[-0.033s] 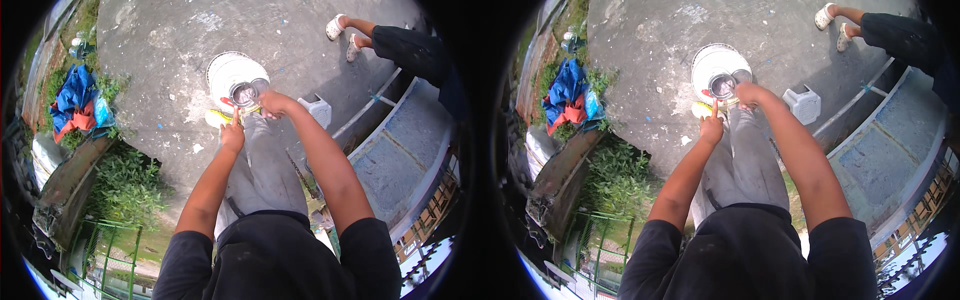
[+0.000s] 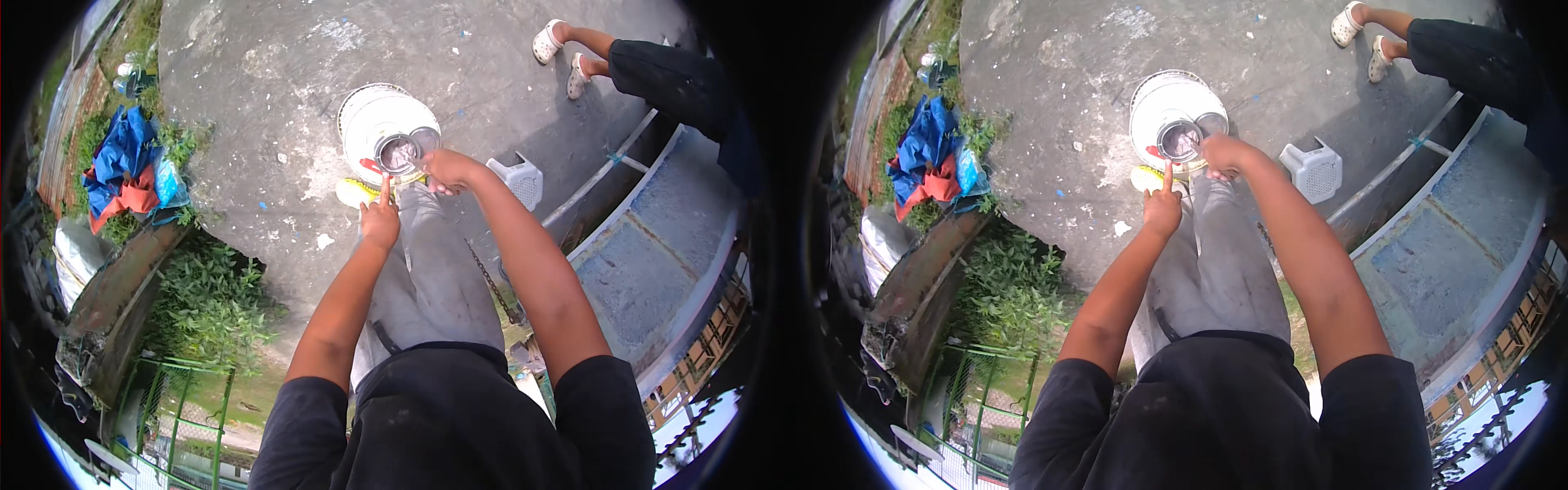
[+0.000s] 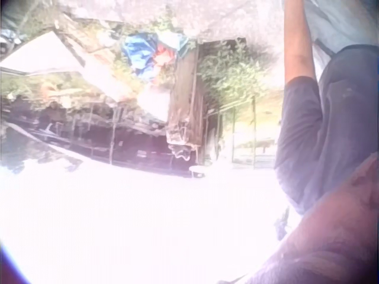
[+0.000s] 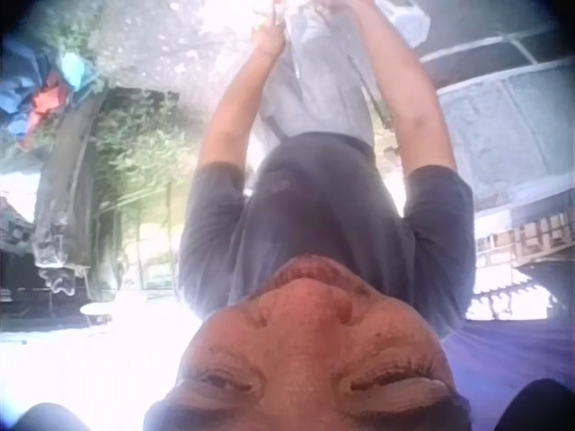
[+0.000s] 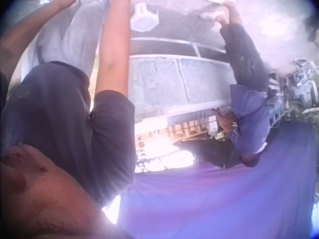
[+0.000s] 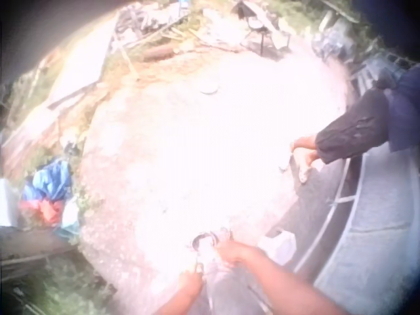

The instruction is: The person prepares a body filler mixture on a sandpaper sheet using a wooden stick and a putty knife, then applies the filler to a damaged area on a blue truck body.

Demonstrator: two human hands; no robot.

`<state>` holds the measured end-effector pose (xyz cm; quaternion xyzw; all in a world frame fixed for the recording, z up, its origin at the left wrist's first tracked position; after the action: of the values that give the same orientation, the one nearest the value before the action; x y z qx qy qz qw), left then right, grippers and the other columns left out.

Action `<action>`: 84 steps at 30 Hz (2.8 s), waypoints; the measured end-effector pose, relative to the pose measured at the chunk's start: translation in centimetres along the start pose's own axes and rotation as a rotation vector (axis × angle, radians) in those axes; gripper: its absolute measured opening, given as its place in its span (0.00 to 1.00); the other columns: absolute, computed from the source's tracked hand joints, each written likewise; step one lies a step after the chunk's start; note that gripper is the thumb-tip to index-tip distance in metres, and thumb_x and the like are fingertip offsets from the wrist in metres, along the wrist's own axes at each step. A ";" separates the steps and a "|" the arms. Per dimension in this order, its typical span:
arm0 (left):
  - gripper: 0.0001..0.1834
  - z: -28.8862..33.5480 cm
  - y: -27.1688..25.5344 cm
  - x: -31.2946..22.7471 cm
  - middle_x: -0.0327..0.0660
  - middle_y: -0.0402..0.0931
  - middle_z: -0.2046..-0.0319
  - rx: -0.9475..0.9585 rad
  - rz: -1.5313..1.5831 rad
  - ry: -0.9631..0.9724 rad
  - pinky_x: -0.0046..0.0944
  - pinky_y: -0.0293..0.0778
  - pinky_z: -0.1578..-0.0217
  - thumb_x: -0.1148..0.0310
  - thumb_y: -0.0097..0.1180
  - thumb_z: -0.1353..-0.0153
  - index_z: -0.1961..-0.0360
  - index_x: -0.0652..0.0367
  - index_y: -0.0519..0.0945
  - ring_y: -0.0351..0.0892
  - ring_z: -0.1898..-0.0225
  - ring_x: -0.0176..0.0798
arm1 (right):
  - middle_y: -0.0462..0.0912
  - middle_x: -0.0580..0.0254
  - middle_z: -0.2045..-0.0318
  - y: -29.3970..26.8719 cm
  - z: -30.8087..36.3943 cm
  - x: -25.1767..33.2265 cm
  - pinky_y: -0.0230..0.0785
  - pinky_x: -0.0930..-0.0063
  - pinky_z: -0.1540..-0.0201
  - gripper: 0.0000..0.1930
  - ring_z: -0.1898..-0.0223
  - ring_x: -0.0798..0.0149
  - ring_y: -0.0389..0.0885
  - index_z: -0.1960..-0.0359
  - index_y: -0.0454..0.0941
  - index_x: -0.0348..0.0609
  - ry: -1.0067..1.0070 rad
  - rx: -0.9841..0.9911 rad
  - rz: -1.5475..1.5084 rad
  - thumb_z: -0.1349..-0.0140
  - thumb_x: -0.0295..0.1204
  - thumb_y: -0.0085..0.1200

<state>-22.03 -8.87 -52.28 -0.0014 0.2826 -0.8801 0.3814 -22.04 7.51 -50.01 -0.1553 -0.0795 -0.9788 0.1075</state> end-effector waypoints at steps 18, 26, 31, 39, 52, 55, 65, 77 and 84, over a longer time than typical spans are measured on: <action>0.14 0.3 -1.7 -0.7 0.48 0.28 0.23 0.057 0.105 -0.136 0.49 0.73 0.43 0.66 0.49 0.34 0.53 0.45 0.85 0.82 0.50 0.50 | 0.82 0.56 0.69 4.4 0.2 -3.7 0.67 0.76 0.81 0.15 0.81 0.73 0.72 0.43 0.67 0.42 -0.077 0.074 -0.951 0.26 0.31 0.37; 0.17 0.5 -2.4 -1.1 0.49 0.26 0.23 0.046 0.070 -0.161 0.49 0.79 0.50 0.65 0.48 0.32 0.47 0.44 0.83 0.83 0.51 0.51 | 0.82 0.57 0.69 5.6 0.2 -3.9 0.67 0.77 0.82 0.19 0.80 0.73 0.73 0.36 0.64 0.42 -0.265 0.025 -0.974 0.26 0.30 0.36; 0.17 0.9 -2.7 -0.4 0.46 0.26 0.23 0.039 0.004 -0.104 0.50 0.79 0.50 0.64 0.46 0.31 0.46 0.43 0.83 0.80 0.47 0.51 | 0.83 0.55 0.67 6.4 2.8 -3.7 0.67 0.77 0.81 0.22 0.80 0.73 0.72 0.32 0.61 0.43 -0.266 -0.034 -0.889 0.26 0.31 0.35; 0.17 6.2 -1.7 1.9 0.44 0.51 0.27 -0.134 0.052 -0.014 0.53 0.79 0.49 0.65 0.45 0.32 0.48 0.45 0.82 0.77 0.44 0.53 | 0.83 0.55 0.65 7.5 11.1 -4.5 0.66 0.80 0.80 0.23 0.80 0.73 0.71 0.33 0.63 0.41 -0.327 -0.156 -0.751 0.27 0.33 0.37; 0.16 17.0 2.5 11.6 0.46 0.81 0.61 -0.534 1.560 -0.053 0.40 0.73 0.57 0.63 0.51 0.31 0.51 0.64 0.76 0.77 0.62 0.37 | 0.82 0.57 0.67 9.7 23.3 -3.3 0.65 0.81 0.83 0.22 0.80 0.76 0.71 0.35 0.65 0.40 -0.361 -0.258 -0.504 0.27 0.35 0.40; 0.16 16.4 -1.1 11.1 0.48 0.80 0.61 -0.630 1.608 0.053 0.43 0.72 0.58 0.61 0.51 0.31 0.54 0.66 0.76 0.77 0.60 0.40 | 0.82 0.57 0.68 10.4 28.6 -2.1 0.65 0.80 0.83 0.23 0.82 0.75 0.71 0.33 0.65 0.42 -0.380 -0.287 -0.456 0.27 0.34 0.39; 0.24 15.0 -17.1 2.7 0.52 0.75 0.53 -0.709 1.748 0.294 0.42 0.68 0.48 0.54 0.47 0.30 0.51 0.69 0.72 0.74 0.52 0.43 | 0.81 0.54 0.70 13.3 48.0 1.7 0.65 0.80 0.83 0.24 0.85 0.73 0.71 0.32 0.63 0.36 -0.489 -0.419 -0.307 0.27 0.30 0.39; 0.14 30.2 -21.7 1.0 0.41 0.76 0.60 -0.384 2.270 0.731 0.39 0.79 0.59 0.60 0.47 0.29 0.52 0.60 0.71 0.78 0.61 0.36 | 0.79 0.57 0.63 18.6 51.7 2.9 0.70 0.77 0.76 0.24 0.77 0.72 0.75 0.32 0.66 0.43 -0.444 -0.513 0.029 0.29 0.29 0.46; 0.10 36.4 -17.4 5.0 0.41 0.77 0.62 -0.438 2.261 0.662 0.40 0.81 0.61 0.62 0.49 0.29 0.56 0.58 0.71 0.81 0.63 0.35 | 0.77 0.56 0.65 23.3 54.8 7.5 0.74 0.63 0.69 0.25 0.71 0.56 0.80 0.34 0.70 0.54 -0.643 -0.934 1.074 0.34 0.28 0.53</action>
<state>-29.32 -20.72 -14.13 0.4093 0.3519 0.0626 0.8395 -7.78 -5.95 6.74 -0.4776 0.3996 -0.6317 0.4618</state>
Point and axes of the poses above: each hand's wrist, its own z-axis away from the middle knuckle, its own y-axis out of the palm, x = y × z, the point moved 9 cm from there along -z, towards the middle knuckle
